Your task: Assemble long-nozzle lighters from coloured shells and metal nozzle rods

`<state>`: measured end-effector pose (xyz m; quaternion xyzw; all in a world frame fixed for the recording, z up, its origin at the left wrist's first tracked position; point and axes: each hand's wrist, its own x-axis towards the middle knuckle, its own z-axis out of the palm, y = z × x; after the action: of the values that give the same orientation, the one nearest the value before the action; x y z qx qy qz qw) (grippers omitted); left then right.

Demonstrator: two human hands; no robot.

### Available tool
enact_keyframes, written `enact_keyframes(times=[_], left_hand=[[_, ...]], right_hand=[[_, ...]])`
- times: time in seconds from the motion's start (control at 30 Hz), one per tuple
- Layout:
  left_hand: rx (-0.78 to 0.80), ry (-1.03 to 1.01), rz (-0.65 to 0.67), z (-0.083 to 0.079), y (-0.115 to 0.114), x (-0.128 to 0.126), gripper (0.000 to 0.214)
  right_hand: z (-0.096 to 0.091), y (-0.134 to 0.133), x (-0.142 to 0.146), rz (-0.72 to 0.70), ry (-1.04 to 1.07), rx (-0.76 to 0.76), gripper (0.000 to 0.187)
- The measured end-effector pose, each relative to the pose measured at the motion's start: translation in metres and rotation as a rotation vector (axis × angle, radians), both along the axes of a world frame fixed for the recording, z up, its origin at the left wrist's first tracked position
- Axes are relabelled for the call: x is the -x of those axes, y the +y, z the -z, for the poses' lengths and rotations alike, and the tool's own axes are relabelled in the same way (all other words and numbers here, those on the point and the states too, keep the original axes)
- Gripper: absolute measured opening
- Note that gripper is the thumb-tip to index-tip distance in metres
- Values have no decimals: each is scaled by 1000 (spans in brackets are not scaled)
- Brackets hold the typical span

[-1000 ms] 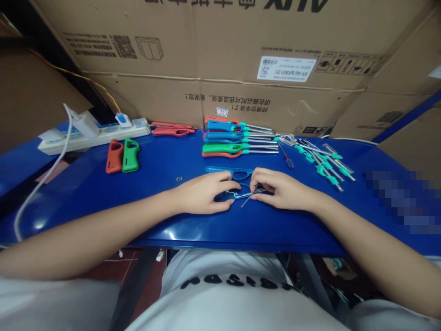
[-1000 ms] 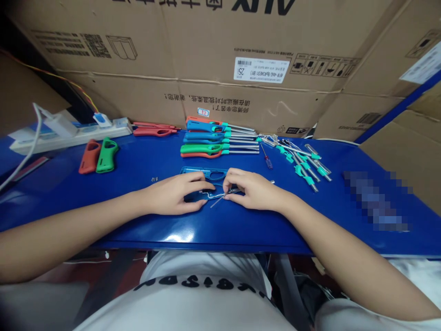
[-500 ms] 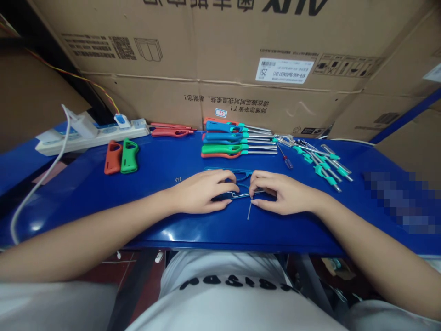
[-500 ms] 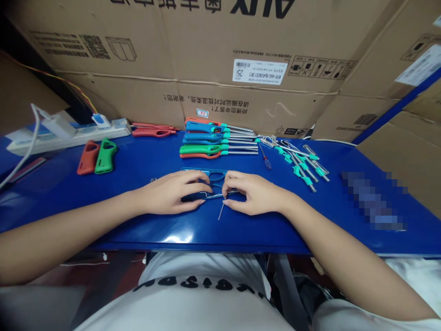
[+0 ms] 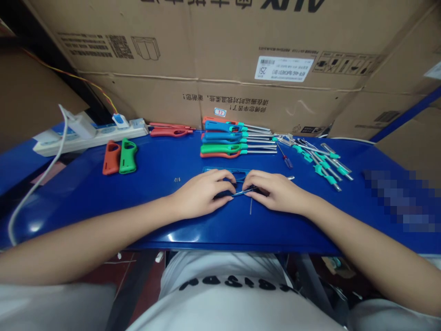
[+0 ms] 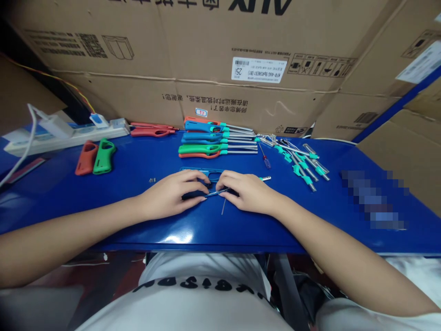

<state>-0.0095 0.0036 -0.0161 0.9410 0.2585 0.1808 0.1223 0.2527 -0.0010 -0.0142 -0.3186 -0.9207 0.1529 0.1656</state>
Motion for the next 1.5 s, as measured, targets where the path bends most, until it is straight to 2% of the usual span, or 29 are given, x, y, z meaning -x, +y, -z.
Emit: enact_keyframes(times=[0.53,0.9,1.5], left_hand=[[40,-54,-111,-1,-11,-7,15],[7,-28,-104,-2,-11,-6,15],[-29,-3,-102,-1,-12,-5,17]], right_hand=[[0,0,2,27,-118,-34,13],[-4,-3,0,30,-65,-37,11],[-7,-4,-2,13,-54,-90,19]])
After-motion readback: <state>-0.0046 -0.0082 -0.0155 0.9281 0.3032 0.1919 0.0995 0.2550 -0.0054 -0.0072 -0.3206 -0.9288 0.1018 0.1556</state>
